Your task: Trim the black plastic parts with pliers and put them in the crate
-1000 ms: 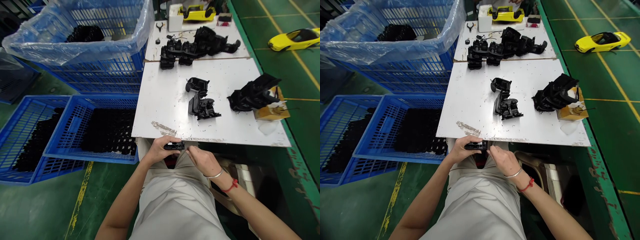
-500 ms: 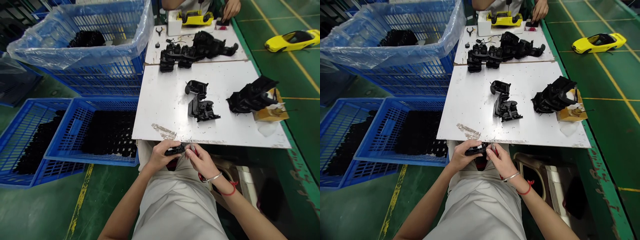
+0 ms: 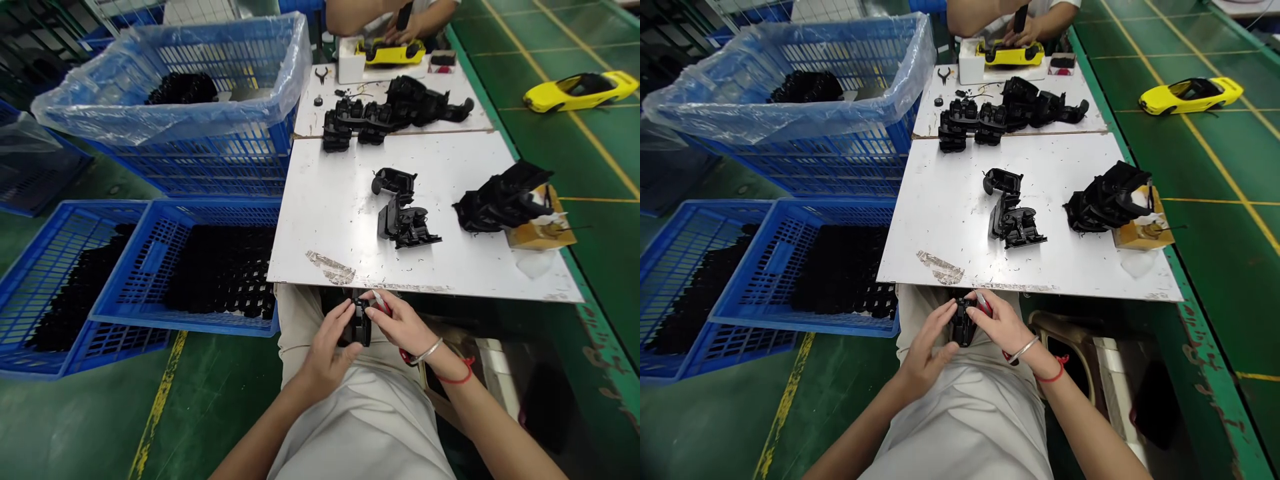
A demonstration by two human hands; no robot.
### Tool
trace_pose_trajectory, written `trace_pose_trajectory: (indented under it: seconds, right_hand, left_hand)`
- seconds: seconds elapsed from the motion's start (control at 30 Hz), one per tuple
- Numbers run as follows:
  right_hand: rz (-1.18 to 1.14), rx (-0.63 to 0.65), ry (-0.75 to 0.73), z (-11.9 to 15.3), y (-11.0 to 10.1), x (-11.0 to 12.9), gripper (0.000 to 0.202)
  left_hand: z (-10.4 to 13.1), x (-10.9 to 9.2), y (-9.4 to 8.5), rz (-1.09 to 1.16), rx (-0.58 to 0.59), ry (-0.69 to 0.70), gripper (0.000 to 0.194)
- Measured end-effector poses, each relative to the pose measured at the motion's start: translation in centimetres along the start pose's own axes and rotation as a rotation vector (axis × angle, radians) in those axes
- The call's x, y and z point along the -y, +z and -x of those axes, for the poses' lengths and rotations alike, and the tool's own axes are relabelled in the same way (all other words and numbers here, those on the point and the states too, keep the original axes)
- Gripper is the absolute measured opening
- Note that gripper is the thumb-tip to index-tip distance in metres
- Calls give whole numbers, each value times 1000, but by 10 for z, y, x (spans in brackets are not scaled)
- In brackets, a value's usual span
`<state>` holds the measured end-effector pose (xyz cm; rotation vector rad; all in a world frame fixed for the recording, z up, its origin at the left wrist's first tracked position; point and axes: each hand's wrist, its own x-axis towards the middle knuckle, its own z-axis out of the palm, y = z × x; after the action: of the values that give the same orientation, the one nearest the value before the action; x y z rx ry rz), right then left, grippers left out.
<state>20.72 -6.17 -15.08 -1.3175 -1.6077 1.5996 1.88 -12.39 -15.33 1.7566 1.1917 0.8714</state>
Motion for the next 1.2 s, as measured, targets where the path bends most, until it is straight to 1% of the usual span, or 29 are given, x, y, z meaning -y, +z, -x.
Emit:
trace_pose_trajectory:
  seconds: [0.07,0.1,0.17,0.23,0.27,0.33,0.37,0.47,0.53,0.6,0.7,0.8,0.9,1.03,1.1,1.2]
  right_hand:
    - [50,97,-19,0,-6,4,28]
    - [70,150,-32,-1,-7,5,27]
    - [95,236,-60,-2,-6,7,27]
    - [115,250,-63,-4,-3,7,31]
    - [126,228,-56,-4,-1,6,33]
    - [157,142,-41,-4,-1,7,34]
    - [179,88,-45,-3,-2,7,32]
    - [285,-61,-115,0,-10,12,21]
    - [376,-103,-177,2,-15,13,17]
    - [474,-102,-241,4,-19,11,18]
    - [647,-40,-315,7,-19,1,25]
    - [843,-12,-341,10,-17,-11,31]
    - [1030,-72,-394,10,-18,-17,34]
    - [1265,-160,-510,5,-20,-18,35]
    - [1326,-183,-538,2,-20,-18,33]
    - [1357,-176,-539,-2,-19,-18,30]
  left_hand:
    - [-5,0,-14,36,56,-77,56]
    - [-9,-1,-20,47,100,-113,62]
    - [-20,-2,-28,84,225,-173,79]
    - [-31,-3,-31,135,342,-206,93]
    - [-35,-3,-32,152,369,-210,97]
    - [-43,-1,-31,164,354,-190,96]
    - [-46,1,-30,162,327,-178,91]
    - [-54,8,-32,131,212,-174,64]
    - [-60,12,-35,106,142,-191,45]
    - [-65,15,-39,96,96,-189,35]
    - [-72,18,-42,113,91,-187,36]
    - [-76,21,-42,137,103,-194,40]
    - [-78,24,-41,141,117,-180,40]
    - [-82,26,-43,135,149,-151,38]
    - [-84,27,-44,148,162,-148,38]
    - [-86,29,-46,153,176,-142,37]
